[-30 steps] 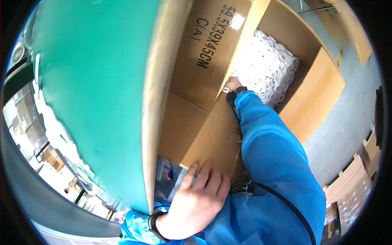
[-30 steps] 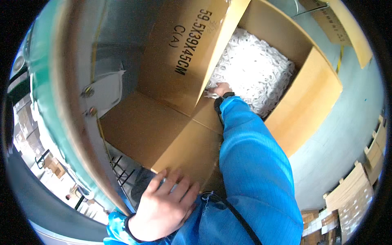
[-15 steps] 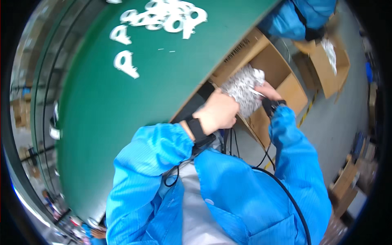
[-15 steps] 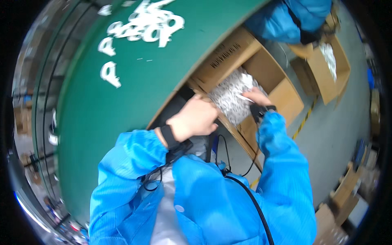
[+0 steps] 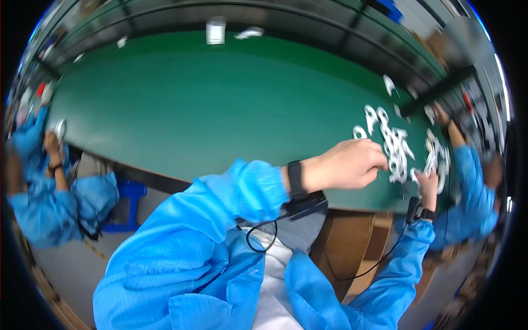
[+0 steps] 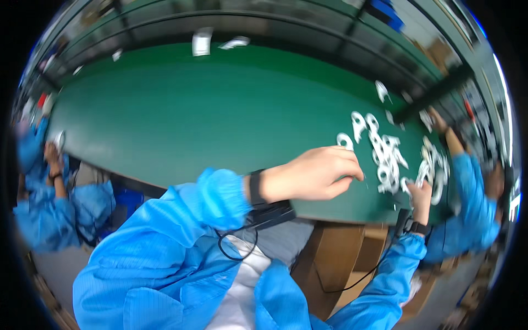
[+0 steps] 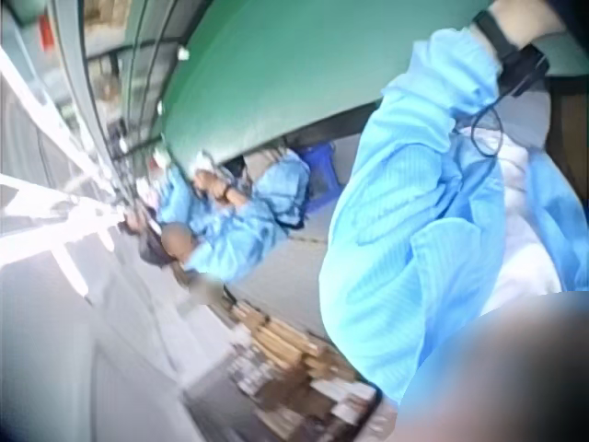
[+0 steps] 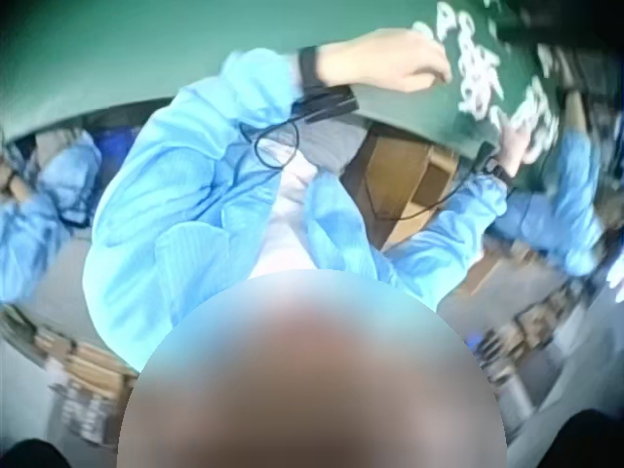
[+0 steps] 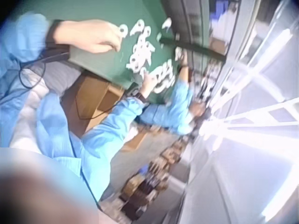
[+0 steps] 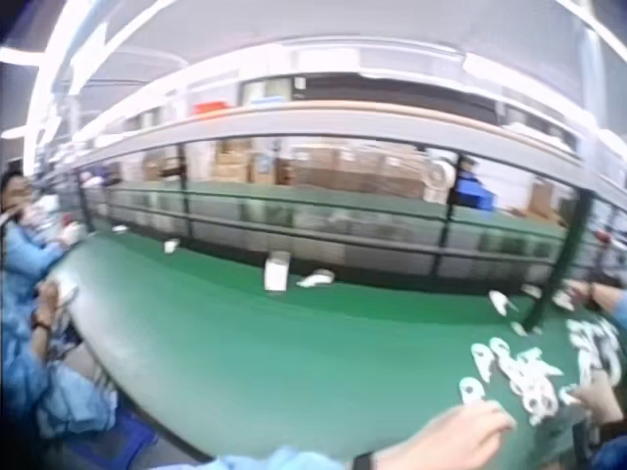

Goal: Assembling small white plastic components at a factory workstation on a conveyor line.

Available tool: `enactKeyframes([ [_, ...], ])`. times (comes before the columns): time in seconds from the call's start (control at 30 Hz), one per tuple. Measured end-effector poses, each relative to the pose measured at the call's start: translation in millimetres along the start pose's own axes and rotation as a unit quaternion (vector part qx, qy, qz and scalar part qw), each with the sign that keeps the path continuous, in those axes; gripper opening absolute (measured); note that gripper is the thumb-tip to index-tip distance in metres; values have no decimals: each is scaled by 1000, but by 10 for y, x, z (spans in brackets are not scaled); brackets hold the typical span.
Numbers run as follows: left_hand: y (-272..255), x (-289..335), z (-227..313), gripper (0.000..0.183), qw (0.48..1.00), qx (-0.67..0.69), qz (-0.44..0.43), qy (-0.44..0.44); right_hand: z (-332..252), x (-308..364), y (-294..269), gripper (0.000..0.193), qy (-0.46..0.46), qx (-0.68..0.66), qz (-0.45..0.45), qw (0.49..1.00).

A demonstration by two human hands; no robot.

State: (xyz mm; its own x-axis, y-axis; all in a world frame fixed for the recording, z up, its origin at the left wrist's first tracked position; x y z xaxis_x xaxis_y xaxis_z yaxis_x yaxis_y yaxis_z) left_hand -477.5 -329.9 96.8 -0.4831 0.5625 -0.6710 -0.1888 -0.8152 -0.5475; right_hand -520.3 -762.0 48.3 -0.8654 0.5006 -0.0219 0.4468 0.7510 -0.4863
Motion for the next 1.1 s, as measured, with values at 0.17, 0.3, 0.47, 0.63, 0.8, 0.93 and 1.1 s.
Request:
enactKeyframes([
  [0.17, -2273, 609, 415, 69, 938, -118, 310, -99, 185, -896, 596, 23, -130, 196, -6, 972],
  [0.3, -2122, 718, 460, 69, 934, -67, 317, -154, 100, -1536, 21, 43, -160, 294, 3, 942],
  [0.47, -2507, 1038, -112, 68, 934, -34, 345, -87, -633, -1261, 1032, 52, -252, 327, 23, 910],
  [0.63, -2641, -187, -556, 69, 876, -93, 456, 125, -994, -284, 1206, 44, -278, 212, -226, 909],
  [0.8, -3346, -1094, -95, 69, 829, -100, 438, 333, -1079, 41, 1429, 45, -362, 148, -227, 892],
  [0.93, -3379, -976, 278, 70, 801, -113, 407, 425, -1073, -332, 1598, 49, -369, 185, -274, 869],
  [1.1, -3446, -892, -99, 72, 860, -78, 363, 350, -1208, -334, 1956, 47, -366, 227, -362, 827],
])
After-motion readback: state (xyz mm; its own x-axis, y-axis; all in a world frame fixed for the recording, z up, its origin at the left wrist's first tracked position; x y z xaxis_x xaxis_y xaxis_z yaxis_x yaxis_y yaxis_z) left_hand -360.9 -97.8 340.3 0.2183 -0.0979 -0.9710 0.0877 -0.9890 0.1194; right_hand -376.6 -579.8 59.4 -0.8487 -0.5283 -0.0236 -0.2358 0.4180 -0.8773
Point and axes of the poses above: each hand's wrist, its own x-axis away from the middle knuckle, its own y-axis out of the palm, z = x × y, the point moved 2 cm from there along -x, towards the middle knuckle, and after that the axes turned 14 degrees about -x, right-handed, at the moved point
